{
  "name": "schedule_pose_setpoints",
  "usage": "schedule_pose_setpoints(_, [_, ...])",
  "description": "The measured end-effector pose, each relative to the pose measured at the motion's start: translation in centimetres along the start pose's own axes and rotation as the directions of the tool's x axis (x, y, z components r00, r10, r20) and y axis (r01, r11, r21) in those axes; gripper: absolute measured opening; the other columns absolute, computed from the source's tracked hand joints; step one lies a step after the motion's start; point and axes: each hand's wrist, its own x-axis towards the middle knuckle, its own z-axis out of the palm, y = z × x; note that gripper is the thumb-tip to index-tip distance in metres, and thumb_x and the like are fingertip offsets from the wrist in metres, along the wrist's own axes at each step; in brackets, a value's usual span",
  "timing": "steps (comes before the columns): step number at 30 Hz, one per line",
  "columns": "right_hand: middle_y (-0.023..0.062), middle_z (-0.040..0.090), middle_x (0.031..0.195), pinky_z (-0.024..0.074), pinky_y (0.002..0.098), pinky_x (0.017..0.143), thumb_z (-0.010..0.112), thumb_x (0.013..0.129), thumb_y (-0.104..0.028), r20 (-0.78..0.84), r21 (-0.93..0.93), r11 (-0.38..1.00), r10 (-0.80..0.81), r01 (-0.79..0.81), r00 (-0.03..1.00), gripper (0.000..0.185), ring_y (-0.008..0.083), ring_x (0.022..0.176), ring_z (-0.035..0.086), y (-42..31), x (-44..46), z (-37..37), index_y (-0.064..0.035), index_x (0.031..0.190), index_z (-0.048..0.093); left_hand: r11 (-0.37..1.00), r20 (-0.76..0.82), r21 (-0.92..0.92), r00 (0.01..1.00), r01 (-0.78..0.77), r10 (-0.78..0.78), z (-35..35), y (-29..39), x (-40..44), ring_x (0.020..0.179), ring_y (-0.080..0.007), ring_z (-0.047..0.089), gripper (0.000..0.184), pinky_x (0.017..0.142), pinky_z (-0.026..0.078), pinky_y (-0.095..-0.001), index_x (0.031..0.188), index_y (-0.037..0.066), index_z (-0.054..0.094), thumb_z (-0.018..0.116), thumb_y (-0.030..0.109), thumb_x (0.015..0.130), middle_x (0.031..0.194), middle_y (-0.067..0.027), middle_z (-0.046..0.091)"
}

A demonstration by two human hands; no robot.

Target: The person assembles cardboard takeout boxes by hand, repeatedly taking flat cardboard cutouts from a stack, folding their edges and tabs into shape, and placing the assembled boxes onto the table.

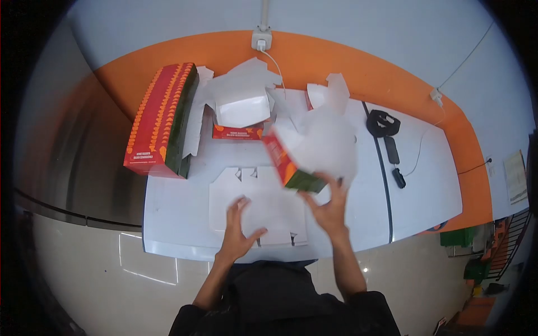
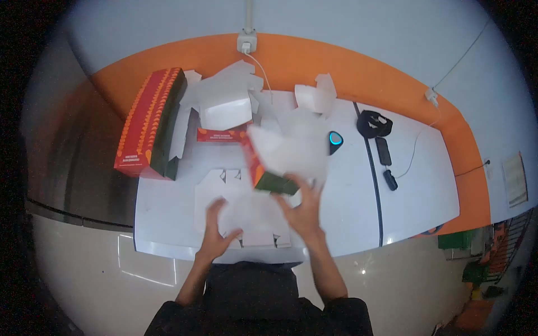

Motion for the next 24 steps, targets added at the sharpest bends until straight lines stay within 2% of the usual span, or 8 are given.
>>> schedule_pose_setpoints(4, [0.0208,0.066,0.126,0.0450,0.0458,0.104,0.094,0.075,-0.017,-0.122,-0.078,0.997,-0.027,0.017,0.992,0.067,0.0368,0.118,0.058,5.6,11.5,-1.9,-0.0061,0.132,0.062,0.944,0.441,0.263,0.895,-0.199,0.066,3.1,-3.7,-3.9,0.145,-0.0414,0.037,0.077,0.121,0.030,-0.0580,0.149,0.013,0.053,0.085,0.039,0.083,0.157,-0.0175,0.042])
schedule_pose_setpoints(10, [0.0282,0.012,0.168,0.0418,0.0494,0.118,0.088,0.084,-0.027,-0.041,-0.141,0.979,0.141,-0.145,0.989,0.085,0.0419,0.155,0.028,10.9,16.8,-2.9,-0.0158,0.157,0.046,0.882,0.466,0.335,0.872,-0.332,0.151,6.4,-8.6,-6.9,0.142,-0.0355,0.045,0.056,0.122,0.031,-0.0581,0.140,0.017,0.063,0.078,0.039,0.090,0.147,-0.0069,0.057])
schedule_pose_setpoints(14, [0.0138,0.036,0.165,0.0439,0.0425,0.114,0.075,0.094,-0.009,0.151,0.307,0.919,0.210,-0.248,0.966,0.069,0.0283,0.142,0.047,7.9,11.8,-2.2,-0.0037,0.156,0.044,0.908,0.355,0.184,0.887,-0.375,0.295,9.9,-11.4,-8.7,0.123,-0.0292,0.058,0.032,0.112,0.042,-0.0490,0.117,0.010,0.073,0.073,0.028,0.090,0.127,-0.0029,0.069])
schedule_pose_setpoints(17, [0.0166,0.043,0.162,0.0409,0.0455,0.117,0.069,0.093,0.004,0.555,0.220,0.947,0.076,-0.234,0.829,0.076,0.0340,0.143,0.049,9.8,5.0,-0.2,-0.0008,0.160,0.033,0.874,0.199,0.145,0.879,-0.463,0.432,10.8,-11.6,-7.8,0.106,-0.0291,0.061,0.016,0.099,0.048,-0.0461,0.100,0.010,0.072,0.068,0.018,0.087,0.104,-0.0062,0.068])
schedule_pose_setpoints(19, [0.0195,0.057,0.148,0.0443,0.0418,0.112,0.066,0.096,-0.001,0.761,0.196,0.960,-0.022,-0.198,0.648,0.054,0.0301,0.133,0.057,10.6,-1.0,1.8,0.0024,0.147,0.052,0.899,0.151,0.143,0.906,-0.415,0.394,9.5,-9.8,-6.6,0.101,-0.0287,0.061,0.005,0.089,0.051,-0.0446,0.083,0.011,0.071,0.069,0.016,0.083,0.091,-0.0047,0.065])
schedule_pose_setpoints(21, [0.0223,0.045,0.159,0.0313,0.0443,0.123,0.085,0.088,-0.021,0.947,0.053,0.965,0.033,-0.255,0.321,0.088,0.0343,0.147,0.040,5.2,-4.0,1.4,0.0006,0.158,0.038,0.923,0.280,0.210,0.925,-0.321,0.258,8.7,-9.1,-6.0,0.103,-0.0277,0.061,0.010,0.086,0.051,-0.0440,0.086,0.012,0.075,0.073,0.019,0.081,0.094,-0.0032,0.069])
schedule_pose_setpoints(22, [0.0222,0.042,0.161,0.0333,0.0458,0.122,0.085,0.087,-0.021,0.963,0.104,0.937,-0.011,-0.334,0.269,0.089,0.0362,0.148,0.040,5.6,-6.8,1.9,-0.0042,0.160,0.038,0.926,0.358,0.224,0.909,-0.304,0.212,8.5,-8.9,-5.6,0.104,-0.0272,0.061,0.012,0.085,0.051,-0.0437,0.087,0.012,0.077,0.075,0.021,0.080,0.096,-0.0024,0.072])
schedule_pose_setpoints(24, [0.0234,0.041,0.162,0.0363,0.0484,0.121,0.084,0.088,-0.018,0.957,0.072,0.997,-0.058,-0.038,0.285,0.079,0.0393,0.149,0.038,4.1,-10.1,2.4,-0.0073,0.156,0.045,0.993,0.394,0.107,0.919,-0.056,0.009,7.9,-8.8,-5.4,0.099,-0.0266,0.064,0.013,0.082,0.052,-0.0427,0.081,0.012,0.079,0.080,0.025,0.077,0.087,-0.0037,0.073])
